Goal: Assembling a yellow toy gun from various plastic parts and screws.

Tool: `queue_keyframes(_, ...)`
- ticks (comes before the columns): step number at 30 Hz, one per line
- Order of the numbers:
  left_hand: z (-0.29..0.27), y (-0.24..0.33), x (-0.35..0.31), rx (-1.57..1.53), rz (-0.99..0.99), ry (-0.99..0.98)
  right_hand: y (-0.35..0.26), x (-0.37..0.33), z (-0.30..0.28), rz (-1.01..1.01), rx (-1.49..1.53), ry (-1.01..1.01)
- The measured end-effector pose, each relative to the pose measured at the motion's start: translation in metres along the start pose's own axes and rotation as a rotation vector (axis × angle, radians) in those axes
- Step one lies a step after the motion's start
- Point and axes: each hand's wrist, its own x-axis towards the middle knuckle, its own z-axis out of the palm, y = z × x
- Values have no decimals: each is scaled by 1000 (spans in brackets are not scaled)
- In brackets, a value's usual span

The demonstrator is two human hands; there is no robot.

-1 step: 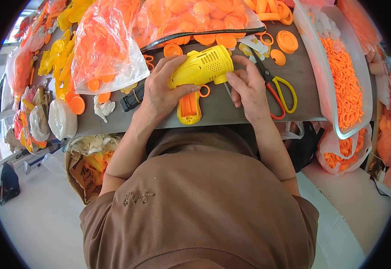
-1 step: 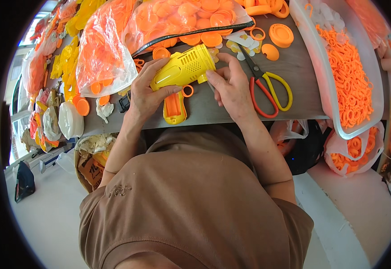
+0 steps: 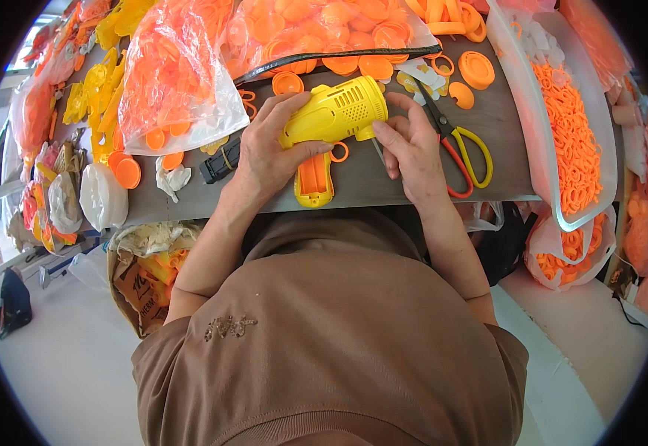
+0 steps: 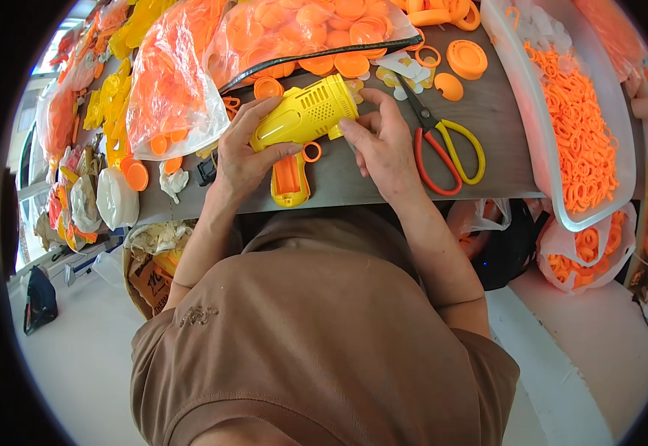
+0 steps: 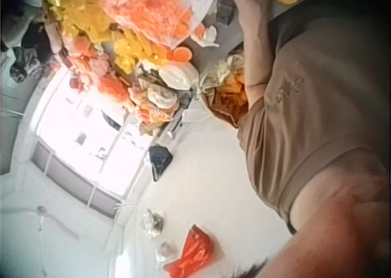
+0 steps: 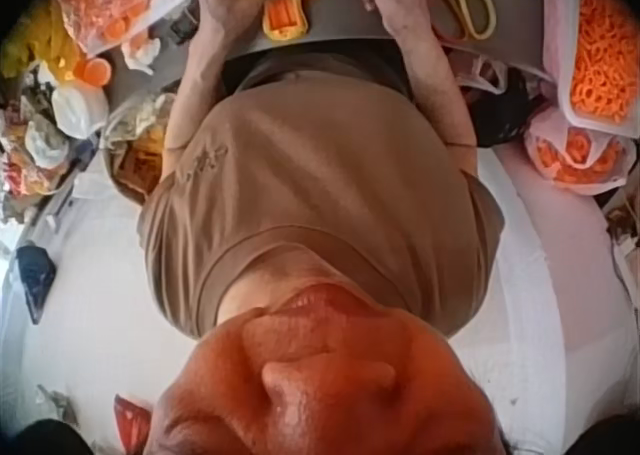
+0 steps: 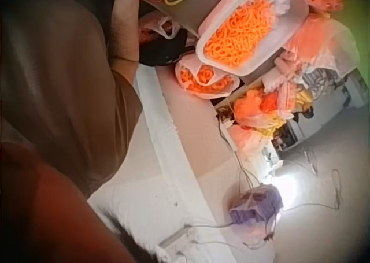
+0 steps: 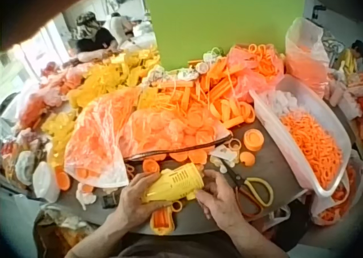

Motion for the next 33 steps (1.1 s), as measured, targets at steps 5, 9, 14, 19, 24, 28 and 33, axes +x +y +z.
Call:
queue_keyframes(5, 2, -5, -9, -33, 38, 43, 0, -2, 17, 26, 96, 7)
queue_keyframes(9, 4, -4, -13, -43, 21, 77, 3, -1, 22, 25, 168, -2)
queue_keyframes(14, -5, -1, -16, -67, 29, 4, 7, -6, 21, 7, 188, 17)
queue_keyframes(19, -24, 12, -12, -315, -197, 44, -17, -25, 21, -126, 163, 14)
queue_keyframes(24, -48, 33, -8, -655, -352, -233, -35, -47, 28, -351, 184, -2)
queue_keyframes(28, -48, 44, -21, -655, -260, -171, -35, -57, 19, -406, 94, -101)
queue_keyframes(33, -47, 36, -34, -677, -135, -140, -38, -62, 13, -509, -11, -248)
